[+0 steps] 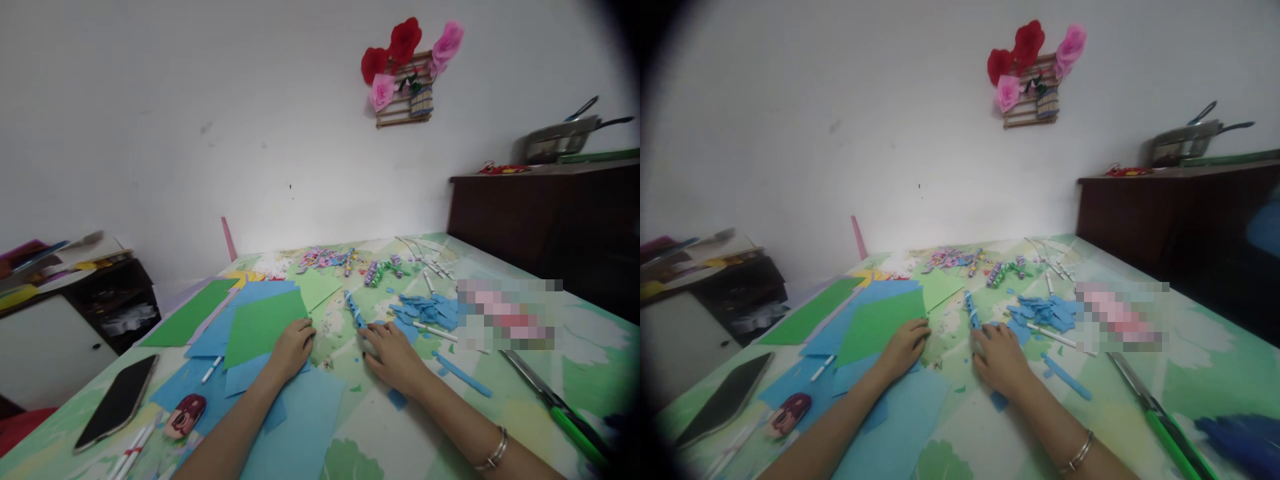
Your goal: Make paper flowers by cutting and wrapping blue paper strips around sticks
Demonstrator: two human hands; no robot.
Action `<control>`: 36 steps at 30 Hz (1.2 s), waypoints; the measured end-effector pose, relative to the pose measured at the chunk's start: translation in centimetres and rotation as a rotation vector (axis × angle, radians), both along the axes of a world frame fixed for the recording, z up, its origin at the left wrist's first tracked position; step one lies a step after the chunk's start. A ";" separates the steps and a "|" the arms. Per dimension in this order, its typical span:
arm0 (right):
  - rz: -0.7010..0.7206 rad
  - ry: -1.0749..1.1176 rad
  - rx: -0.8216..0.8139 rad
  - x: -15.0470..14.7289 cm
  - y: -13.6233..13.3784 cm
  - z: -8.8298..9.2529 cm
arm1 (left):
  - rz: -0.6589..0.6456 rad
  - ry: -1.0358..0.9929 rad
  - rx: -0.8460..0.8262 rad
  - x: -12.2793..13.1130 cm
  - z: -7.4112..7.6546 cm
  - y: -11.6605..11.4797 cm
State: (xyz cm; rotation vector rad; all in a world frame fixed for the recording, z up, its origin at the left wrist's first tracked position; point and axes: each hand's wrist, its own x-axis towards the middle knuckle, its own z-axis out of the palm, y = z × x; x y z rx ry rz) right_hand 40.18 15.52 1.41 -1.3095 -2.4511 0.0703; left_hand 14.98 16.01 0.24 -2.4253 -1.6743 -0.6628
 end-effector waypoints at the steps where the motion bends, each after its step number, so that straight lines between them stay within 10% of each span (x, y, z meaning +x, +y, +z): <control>1: 0.008 0.002 0.000 0.0 0.0 0.0 | 0.013 -0.002 -0.001 -0.2 0.0 0.0; 23: 0.019 0.064 -0.013 -0.1 0.0 0.1 | -0.035 0.138 0.345 2.0 1.8 -2.5; 30: 0.000 0.088 -0.059 0.0 -0.1 0.1 | 0.039 0.265 0.175 2.1 1.6 -1.9; 36: -0.131 0.234 -0.069 -0.1 0.5 -0.3 | 0.167 0.315 -0.084 2.6 3.3 3.3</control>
